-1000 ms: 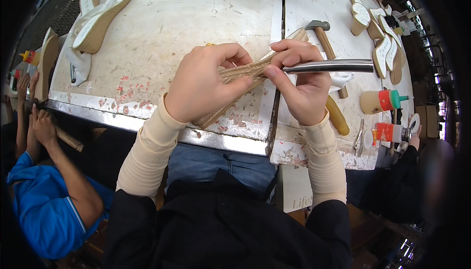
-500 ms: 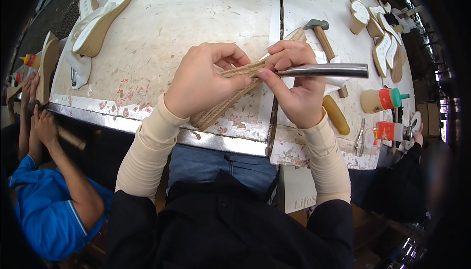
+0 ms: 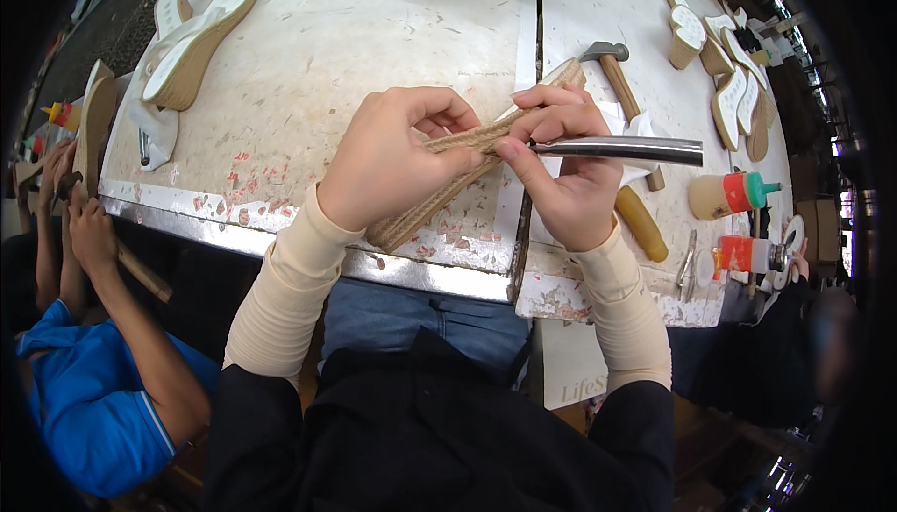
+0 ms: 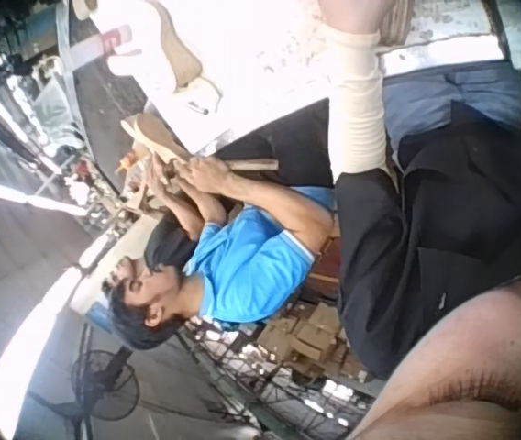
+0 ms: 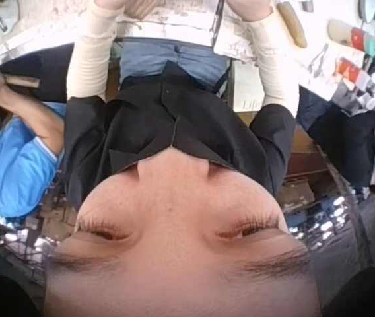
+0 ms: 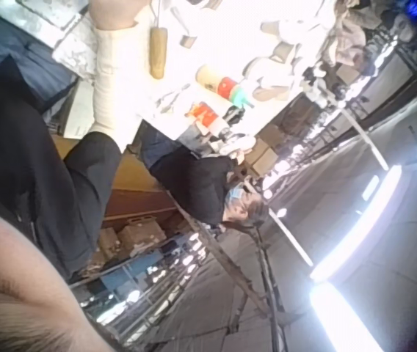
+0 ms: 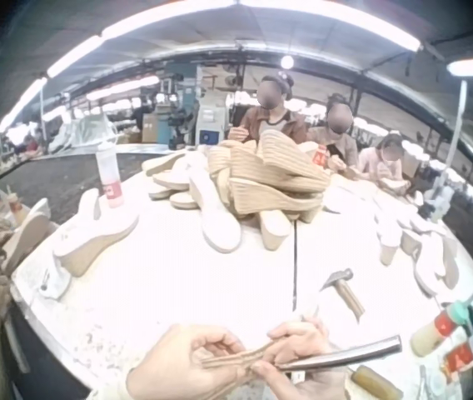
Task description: The person uses a metal awl to stitch a woven fabric upper onto a wooden shoe sole. They repeatedly pierce the material and pull thread through to secure the upper to the sole, working methodically along the edge.
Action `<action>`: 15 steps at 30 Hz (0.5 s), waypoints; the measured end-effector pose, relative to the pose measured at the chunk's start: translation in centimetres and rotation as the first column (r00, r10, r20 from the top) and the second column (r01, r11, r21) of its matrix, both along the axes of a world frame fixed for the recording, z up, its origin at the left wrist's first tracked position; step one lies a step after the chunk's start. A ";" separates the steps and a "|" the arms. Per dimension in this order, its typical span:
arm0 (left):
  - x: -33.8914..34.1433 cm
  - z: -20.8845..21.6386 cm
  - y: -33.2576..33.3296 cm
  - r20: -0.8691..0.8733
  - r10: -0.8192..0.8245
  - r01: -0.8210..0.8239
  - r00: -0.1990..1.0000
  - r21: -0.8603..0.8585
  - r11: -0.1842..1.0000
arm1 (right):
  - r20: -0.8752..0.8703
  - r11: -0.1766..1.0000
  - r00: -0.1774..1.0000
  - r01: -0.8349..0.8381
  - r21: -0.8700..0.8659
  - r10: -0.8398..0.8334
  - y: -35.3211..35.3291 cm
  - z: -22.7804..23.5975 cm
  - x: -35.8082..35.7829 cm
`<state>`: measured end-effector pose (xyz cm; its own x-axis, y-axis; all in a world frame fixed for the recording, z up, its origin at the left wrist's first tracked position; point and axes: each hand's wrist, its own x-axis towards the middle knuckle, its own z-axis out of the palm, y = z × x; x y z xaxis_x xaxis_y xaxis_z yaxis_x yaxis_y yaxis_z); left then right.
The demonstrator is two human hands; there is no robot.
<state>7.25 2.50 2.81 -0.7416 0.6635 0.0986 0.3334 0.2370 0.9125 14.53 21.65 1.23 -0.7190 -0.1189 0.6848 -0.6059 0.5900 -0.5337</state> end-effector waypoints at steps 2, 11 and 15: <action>0.1 0.0 -0.1 -0.025 -0.008 0.007 1.000 -0.004 1.000 | -0.013 1.000 1.000 0.016 0.009 -0.016 -0.2 -0.1 0.0; 0.2 -0.2 -0.1 -0.084 -0.006 0.006 0.996 0.003 1.000 | 0.091 0.976 0.994 -0.047 -0.212 0.068 0.3 0.2 0.0; 0.3 -0.3 0.1 -0.095 0.018 -0.019 0.995 -0.010 1.000 | 0.096 0.987 0.990 -0.089 -0.130 0.102 1.0 0.5 0.2</action>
<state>7.58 2.56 2.49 -0.7415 0.6512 0.1617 0.4134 0.2535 0.8745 14.72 22.64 1.76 -0.7754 -0.1079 0.6222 -0.5946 0.4567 -0.6617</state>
